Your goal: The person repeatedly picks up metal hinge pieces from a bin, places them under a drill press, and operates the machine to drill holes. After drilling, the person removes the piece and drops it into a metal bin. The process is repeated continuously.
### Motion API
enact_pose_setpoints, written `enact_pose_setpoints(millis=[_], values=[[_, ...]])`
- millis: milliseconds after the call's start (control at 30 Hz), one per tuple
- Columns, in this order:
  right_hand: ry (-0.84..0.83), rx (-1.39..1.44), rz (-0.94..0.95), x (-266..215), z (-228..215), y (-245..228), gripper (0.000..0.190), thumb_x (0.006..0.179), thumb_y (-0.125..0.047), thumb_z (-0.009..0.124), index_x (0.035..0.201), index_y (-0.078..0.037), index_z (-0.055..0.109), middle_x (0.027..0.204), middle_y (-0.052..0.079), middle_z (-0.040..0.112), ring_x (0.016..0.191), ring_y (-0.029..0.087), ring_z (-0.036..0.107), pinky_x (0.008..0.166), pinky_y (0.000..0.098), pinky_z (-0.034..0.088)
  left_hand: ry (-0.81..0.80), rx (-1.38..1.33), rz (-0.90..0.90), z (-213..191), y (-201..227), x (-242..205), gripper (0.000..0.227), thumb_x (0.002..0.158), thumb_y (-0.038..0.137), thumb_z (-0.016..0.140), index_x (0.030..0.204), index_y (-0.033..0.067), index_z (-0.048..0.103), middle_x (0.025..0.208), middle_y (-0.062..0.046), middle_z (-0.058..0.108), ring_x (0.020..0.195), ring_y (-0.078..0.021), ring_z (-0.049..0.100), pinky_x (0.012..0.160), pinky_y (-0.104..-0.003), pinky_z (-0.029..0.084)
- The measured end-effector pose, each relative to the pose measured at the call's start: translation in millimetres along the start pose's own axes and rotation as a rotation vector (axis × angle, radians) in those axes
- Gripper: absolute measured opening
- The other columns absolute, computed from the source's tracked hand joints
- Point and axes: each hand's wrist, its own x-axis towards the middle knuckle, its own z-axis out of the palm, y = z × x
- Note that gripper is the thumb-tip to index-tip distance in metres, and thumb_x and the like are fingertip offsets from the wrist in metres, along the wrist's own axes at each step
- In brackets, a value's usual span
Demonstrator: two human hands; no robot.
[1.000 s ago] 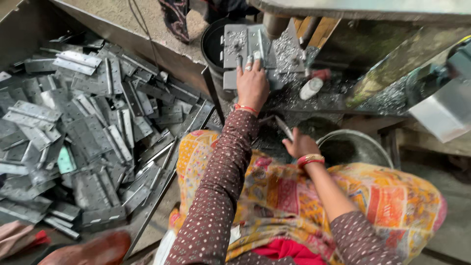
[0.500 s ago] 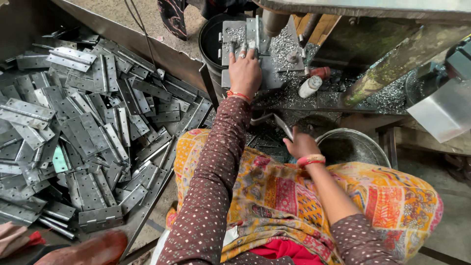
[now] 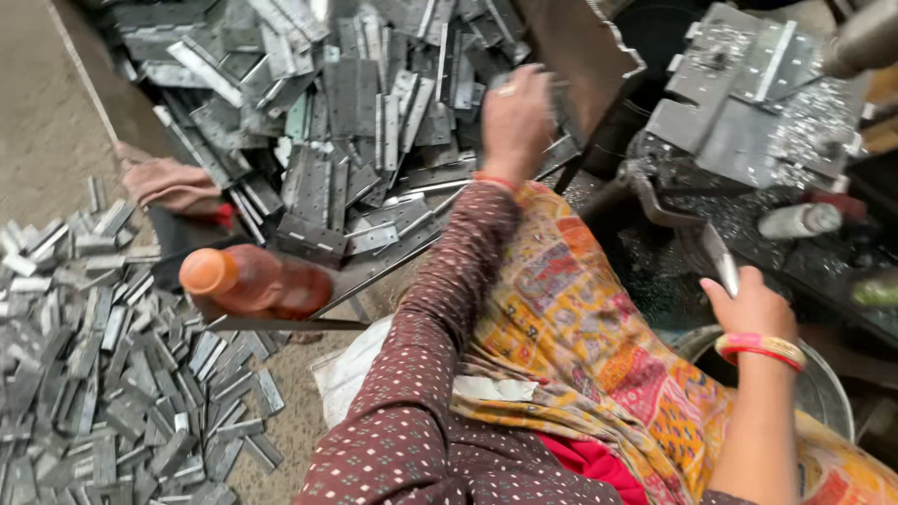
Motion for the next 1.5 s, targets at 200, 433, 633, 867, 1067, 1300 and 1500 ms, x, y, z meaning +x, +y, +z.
enact_pose_setpoints(millis=[200, 433, 633, 867, 1067, 1300, 1500], values=[[0.020, -0.102, -0.023, -4.8, -9.4, -11.4, 0.058, 0.098, -0.058, 0.064, 0.115, -0.003, 0.061, 0.095, 0.034, 0.072, 0.090, 0.053, 0.070, 0.078, 0.0601, 0.056, -0.084, 0.663, -0.255, 3.5, -177.2, -60.0, 0.032, 0.084, 0.021, 0.055, 0.112, 0.0105, 0.066, 0.128, -0.014, 0.062, 0.119, -0.0324, 0.057, 0.102, -0.057, 0.040], [0.005, -0.102, 0.012, -8.7, -8.7, -14.3, 0.057, 0.097, -0.058, 0.064, 0.114, -0.003, 0.061, 0.094, 0.033, 0.072, 0.089, 0.053, 0.070, 0.077, 0.0599, 0.056, -0.119, 0.549, -0.197, 31.6, -212.6, -85.4, 0.021, 0.098, 0.016, 0.052, 0.113, 0.0077, 0.065, 0.126, -0.009, 0.064, 0.124, -0.0318, 0.057, 0.110, -0.060, 0.036], [-0.004, -0.044, 0.037, -12.4, -20.9, -30.9, 0.056, 0.096, -0.057, 0.065, 0.114, -0.004, 0.059, 0.093, 0.033, 0.072, 0.089, 0.053, 0.070, 0.076, 0.0607, 0.056, -0.205, 0.366, -0.386, -9.4, -187.4, -60.6, 0.013, 0.098, 0.011, 0.051, 0.107, 0.0096, 0.060, 0.110, -0.012, 0.064, 0.096, -0.0348, 0.068, 0.090, -0.055, 0.050], [-0.037, 0.063, 0.056, -19.0, -27.0, -40.5, 0.050, 0.094, -0.049, 0.067, 0.111, -0.003, 0.057, 0.091, 0.030, 0.072, 0.089, 0.051, 0.069, 0.077, 0.0598, 0.055, -0.032, -0.157, -0.031, -47.8, -25.1, 17.1, 0.024, 0.095, 0.008, 0.059, 0.118, 0.0035, 0.056, 0.117, -0.016, 0.062, 0.092, -0.0398, 0.068, 0.073, -0.048, 0.058], [-0.038, 0.127, 0.018, -28.1, -36.2, -45.7, 0.051, 0.094, -0.050, 0.066, 0.112, -0.004, 0.055, 0.090, 0.028, 0.072, 0.089, 0.048, 0.070, 0.077, 0.0585, 0.055, -0.212, 0.206, 0.507, -1.6, 152.3, 18.5, 0.039, 0.083, 0.025, 0.065, 0.120, 0.0121, 0.065, 0.132, -0.013, 0.061, 0.107, -0.0275, 0.065, 0.088, -0.050, 0.051], [-0.085, 0.173, 0.018, -26.0, -34.7, -43.2, 0.052, 0.091, -0.051, 0.068, 0.109, -0.003, 0.055, 0.094, 0.027, 0.073, 0.094, 0.048, 0.070, 0.082, 0.0573, 0.055, -0.507, 0.009, 0.370, 2.4, 196.5, -27.0, 0.054, 0.087, 0.040, 0.065, 0.125, 0.0013, 0.066, 0.144, -0.015, 0.056, 0.137, -0.0312, 0.049, 0.115, -0.051, 0.031], [-0.109, 0.158, 0.010, -18.1, -48.9, -45.0, 0.056, 0.089, -0.052, 0.070, 0.109, -0.002, 0.055, 0.096, 0.028, 0.072, 0.097, 0.048, 0.069, 0.084, 0.0567, 0.055, -0.489, -0.023, 0.347, 12.4, 218.6, -15.6, 0.052, 0.098, 0.042, 0.051, 0.124, -0.0005, 0.069, 0.145, -0.018, 0.054, 0.141, -0.0338, 0.045, 0.122, -0.062, 0.017]])
